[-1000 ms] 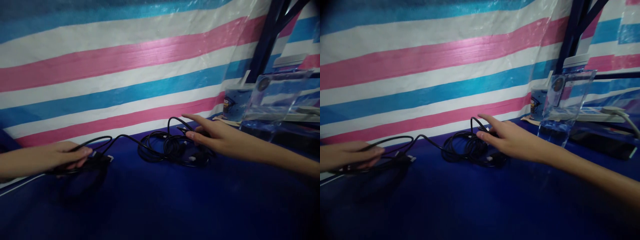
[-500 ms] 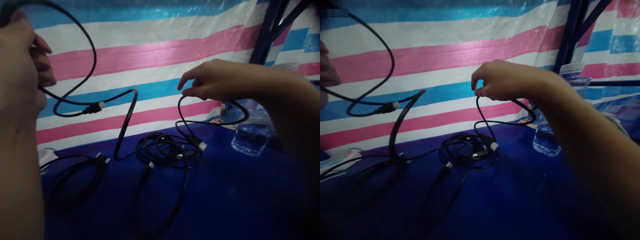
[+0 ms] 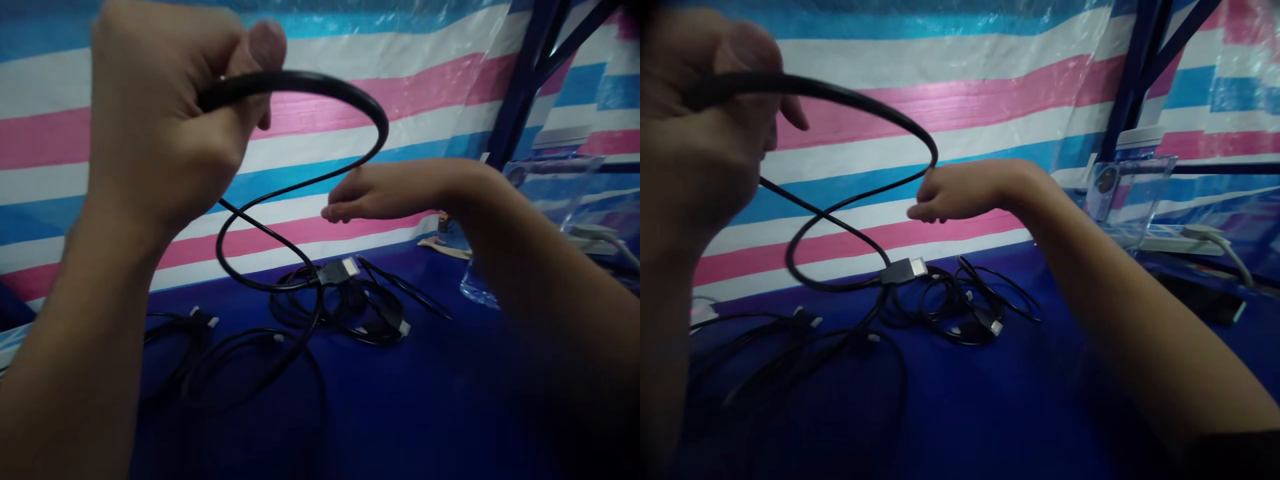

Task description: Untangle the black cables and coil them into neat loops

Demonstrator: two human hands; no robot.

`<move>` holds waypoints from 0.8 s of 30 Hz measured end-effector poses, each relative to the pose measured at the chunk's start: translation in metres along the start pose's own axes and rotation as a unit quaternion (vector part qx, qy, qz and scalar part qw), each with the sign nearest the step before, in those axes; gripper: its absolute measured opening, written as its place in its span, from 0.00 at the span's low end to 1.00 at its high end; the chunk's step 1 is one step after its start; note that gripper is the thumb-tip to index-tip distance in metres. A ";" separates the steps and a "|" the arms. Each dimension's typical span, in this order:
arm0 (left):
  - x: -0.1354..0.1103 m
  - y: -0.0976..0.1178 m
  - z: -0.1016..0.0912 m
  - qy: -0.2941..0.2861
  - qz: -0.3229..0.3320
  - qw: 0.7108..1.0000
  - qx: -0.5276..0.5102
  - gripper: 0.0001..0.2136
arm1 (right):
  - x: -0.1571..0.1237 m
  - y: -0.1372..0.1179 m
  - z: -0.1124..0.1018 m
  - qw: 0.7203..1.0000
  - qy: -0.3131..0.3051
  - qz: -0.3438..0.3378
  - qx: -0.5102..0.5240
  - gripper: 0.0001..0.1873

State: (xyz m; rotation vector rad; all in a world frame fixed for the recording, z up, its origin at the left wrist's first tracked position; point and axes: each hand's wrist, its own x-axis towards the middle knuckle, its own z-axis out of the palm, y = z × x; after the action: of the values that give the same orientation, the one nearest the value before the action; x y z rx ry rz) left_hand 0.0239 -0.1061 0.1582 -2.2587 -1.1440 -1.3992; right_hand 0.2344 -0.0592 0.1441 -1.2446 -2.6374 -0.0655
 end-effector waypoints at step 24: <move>0.005 -0.038 0.027 -0.336 -0.180 0.923 -0.057 0.25 | -0.028 0.007 -0.042 0.722 0.405 -0.009 0.561 0.23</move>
State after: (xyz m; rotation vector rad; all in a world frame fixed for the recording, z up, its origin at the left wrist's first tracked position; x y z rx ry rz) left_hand 0.0149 -0.0638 0.1414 -2.8259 -1.7918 -0.7920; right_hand 0.2650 -0.0812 0.1787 -0.5083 -1.3899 0.7069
